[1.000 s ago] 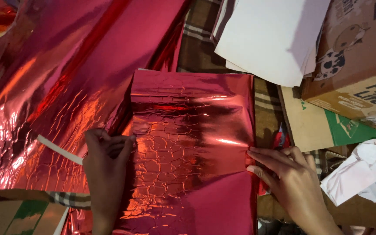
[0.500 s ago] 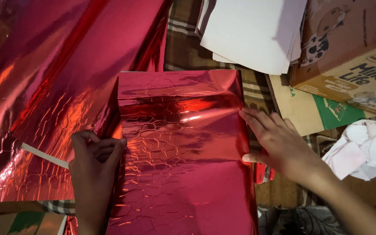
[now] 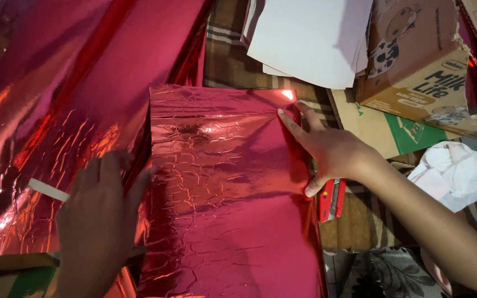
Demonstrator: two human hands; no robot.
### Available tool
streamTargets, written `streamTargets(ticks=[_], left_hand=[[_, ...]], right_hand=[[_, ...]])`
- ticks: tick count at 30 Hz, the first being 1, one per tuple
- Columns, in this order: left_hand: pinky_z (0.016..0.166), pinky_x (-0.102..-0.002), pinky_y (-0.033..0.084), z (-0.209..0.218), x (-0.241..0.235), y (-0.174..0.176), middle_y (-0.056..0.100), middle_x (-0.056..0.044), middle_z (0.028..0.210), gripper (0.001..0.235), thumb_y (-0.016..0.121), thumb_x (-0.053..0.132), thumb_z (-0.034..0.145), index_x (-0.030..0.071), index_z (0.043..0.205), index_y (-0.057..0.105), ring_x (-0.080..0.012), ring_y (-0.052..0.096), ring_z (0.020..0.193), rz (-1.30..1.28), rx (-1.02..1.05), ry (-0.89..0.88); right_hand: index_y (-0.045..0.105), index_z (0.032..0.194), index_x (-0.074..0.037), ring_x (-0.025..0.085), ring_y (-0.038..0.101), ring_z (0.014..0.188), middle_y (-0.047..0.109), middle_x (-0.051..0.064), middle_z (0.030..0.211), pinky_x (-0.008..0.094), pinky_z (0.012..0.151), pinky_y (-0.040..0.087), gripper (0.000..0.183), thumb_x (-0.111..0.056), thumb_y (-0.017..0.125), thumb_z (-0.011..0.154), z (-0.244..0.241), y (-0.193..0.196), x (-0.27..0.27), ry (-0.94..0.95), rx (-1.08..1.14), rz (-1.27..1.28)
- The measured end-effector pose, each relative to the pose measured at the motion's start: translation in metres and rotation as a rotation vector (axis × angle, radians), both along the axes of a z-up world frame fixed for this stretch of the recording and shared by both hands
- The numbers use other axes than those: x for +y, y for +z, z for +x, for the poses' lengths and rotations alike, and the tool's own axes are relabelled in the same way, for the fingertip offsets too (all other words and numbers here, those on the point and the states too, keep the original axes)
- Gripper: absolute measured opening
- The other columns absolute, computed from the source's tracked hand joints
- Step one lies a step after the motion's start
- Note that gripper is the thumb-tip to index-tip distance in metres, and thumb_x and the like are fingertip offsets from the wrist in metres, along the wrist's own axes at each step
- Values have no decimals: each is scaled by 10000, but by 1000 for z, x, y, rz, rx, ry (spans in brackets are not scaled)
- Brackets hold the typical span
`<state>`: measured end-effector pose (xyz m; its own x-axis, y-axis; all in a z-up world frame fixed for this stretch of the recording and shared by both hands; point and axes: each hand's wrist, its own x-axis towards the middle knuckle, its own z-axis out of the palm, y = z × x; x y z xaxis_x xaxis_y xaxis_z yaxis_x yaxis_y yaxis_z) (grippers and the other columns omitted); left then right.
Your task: The person uses a red utility knife to cut a sheet of red metallic wrapping paper to size on a plaid-covered surface. They repeatedly align the paper, cut along its edges, and set the trimmed pieces aside. The workspace contains stacks of white paper and cardboard boxes.
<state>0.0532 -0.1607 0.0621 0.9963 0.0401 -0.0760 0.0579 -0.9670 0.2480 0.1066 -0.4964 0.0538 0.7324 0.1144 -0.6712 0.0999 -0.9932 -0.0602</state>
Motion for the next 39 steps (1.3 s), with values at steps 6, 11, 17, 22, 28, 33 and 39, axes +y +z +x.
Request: streamTargets(ticks=[6, 11, 17, 22, 28, 33, 39], left_hand=[[563, -348, 567, 45, -115, -7, 673, -83, 832, 451, 554, -327, 704, 57, 922, 648, -208, 640, 711, -158, -79, -874], [1189, -542, 344, 124, -197, -133, 403, -276, 1512, 665, 564, 118, 891, -78, 1494, 365, -449, 401, 1435, -303, -316, -967], [1292, -417, 133, 121, -200, -142, 233, -154, 1689, 703, 437, 448, 1082, 36, 1617, 243, -279, 258, 1562, -243, -391, -881], [1287, -428, 114, 148, -194, -134, 294, -162, 1661, 769, 326, 591, 1063, 43, 1599, 271, -289, 288, 1545, -199, -292, -890], [1261, -415, 85, 182, -191, -133, 286, -202, 1625, 878, 90, 654, 1019, -16, 1557, 271, -307, 232, 1522, -124, -205, -888], [1254, -487, 60, 187, -186, -129, 413, -181, 1568, 892, 77, 677, 1009, 9, 1524, 368, -308, 350, 1475, -78, -287, -878], [1137, -553, 404, 183, -178, -117, 668, -277, 1204, 594, 448, 524, 1061, -14, 1123, 692, -390, 625, 1193, -228, -617, -847]], right_hand=[[-270, 1581, -359, 282, 365, 1474, -446, 71, 1653, 403, 876, 567, 1732, -249, 1093, 519, 2, -12, -3, 2, 56, 8], [26, 1620, -52, 450, 342, 1447, 22, 255, 1669, 544, 1136, 412, 1691, -321, 1139, 375, -28, -11, 8, -4, -277, -33], [341, 1418, -119, 302, 548, 1197, 398, 83, 1304, 384, 965, 447, 957, -344, 893, 669, -68, -28, -10, 81, -575, -111], [347, 1422, -166, 269, 546, 1197, 459, 65, 1289, 379, 980, 416, 843, -393, 821, 762, -86, -17, -5, 24, -482, -107], [391, 1470, -125, 297, 539, 1064, 484, 85, 1175, 420, 871, 442, 866, -692, 560, 838, -128, -34, -18, 78, -531, 147], [302, 1447, -39, 343, 477, 1247, 409, 130, 1359, 524, 1011, 414, 1522, -887, 970, 374, -173, -68, -48, 383, -610, -136], [484, 1427, -84, 329, 588, 1085, 568, 156, 1169, 433, 1003, 438, 823, -513, 723, 767, -168, -30, -12, -319, -776, 357]])
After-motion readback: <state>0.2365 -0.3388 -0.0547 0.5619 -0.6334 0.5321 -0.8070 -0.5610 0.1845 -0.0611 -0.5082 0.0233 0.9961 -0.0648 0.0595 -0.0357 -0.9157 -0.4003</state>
